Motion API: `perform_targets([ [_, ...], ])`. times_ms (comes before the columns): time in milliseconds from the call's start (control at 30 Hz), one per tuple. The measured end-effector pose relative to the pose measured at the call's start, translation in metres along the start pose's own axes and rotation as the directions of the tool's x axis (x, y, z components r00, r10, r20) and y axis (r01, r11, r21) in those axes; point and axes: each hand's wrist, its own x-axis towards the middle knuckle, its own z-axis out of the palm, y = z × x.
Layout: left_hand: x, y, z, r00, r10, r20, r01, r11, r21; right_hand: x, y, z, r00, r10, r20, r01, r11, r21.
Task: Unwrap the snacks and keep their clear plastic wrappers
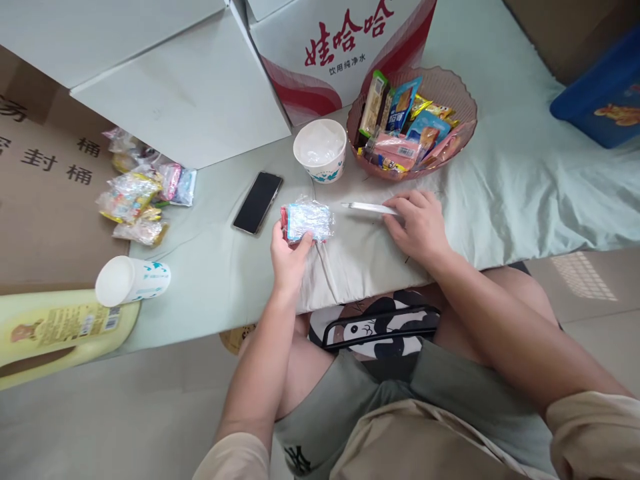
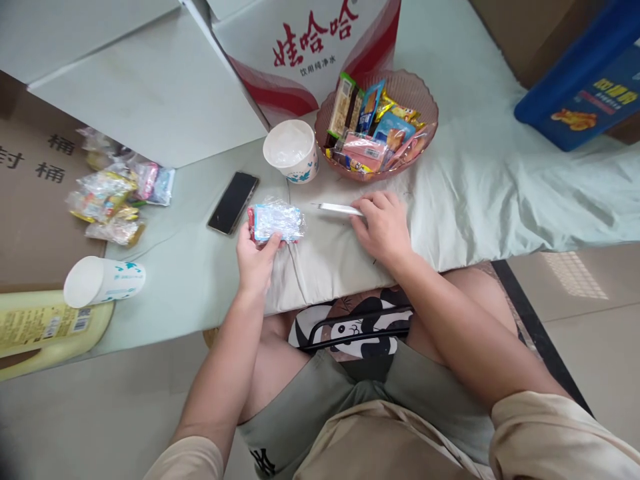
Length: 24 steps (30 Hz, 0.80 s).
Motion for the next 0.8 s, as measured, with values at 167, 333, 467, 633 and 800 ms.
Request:
perform_targets([
  [167,-0.003,0.000,0.003,1.000,0.005,0.019,-0.007,0.996,0.093,-0.005,-0.023,-0.003,0.984,-0.089,0.157,0.040,0.956,0.290],
  [333,-0.012,0.004,0.009,0.995,0.074,0.066,-0.088,0.961,0.261,-0.009,-0.035,0.006,0.965,-0.149,0.216,0.073,0.943,0.325],
  [467,-0.019,0.006,0.013,0.988,0.100,0.115,-0.126,0.962,0.243,-0.007,-0.034,0.010,0.962,-0.134,0.239,0.058,0.951,0.302],
  [633,-0.014,0.009,0.013,0.997,0.033,0.069,-0.035,0.999,0.030,-0.004,-0.032,0.005,0.948,-0.110,0.298,0.030,0.965,0.262],
  [800,0.006,0.009,0.001,0.995,-0.038,-0.092,0.015,0.971,-0.237,-0.001,-0.025,-0.003,0.949,-0.022,0.316,-0.026,0.989,0.146],
])
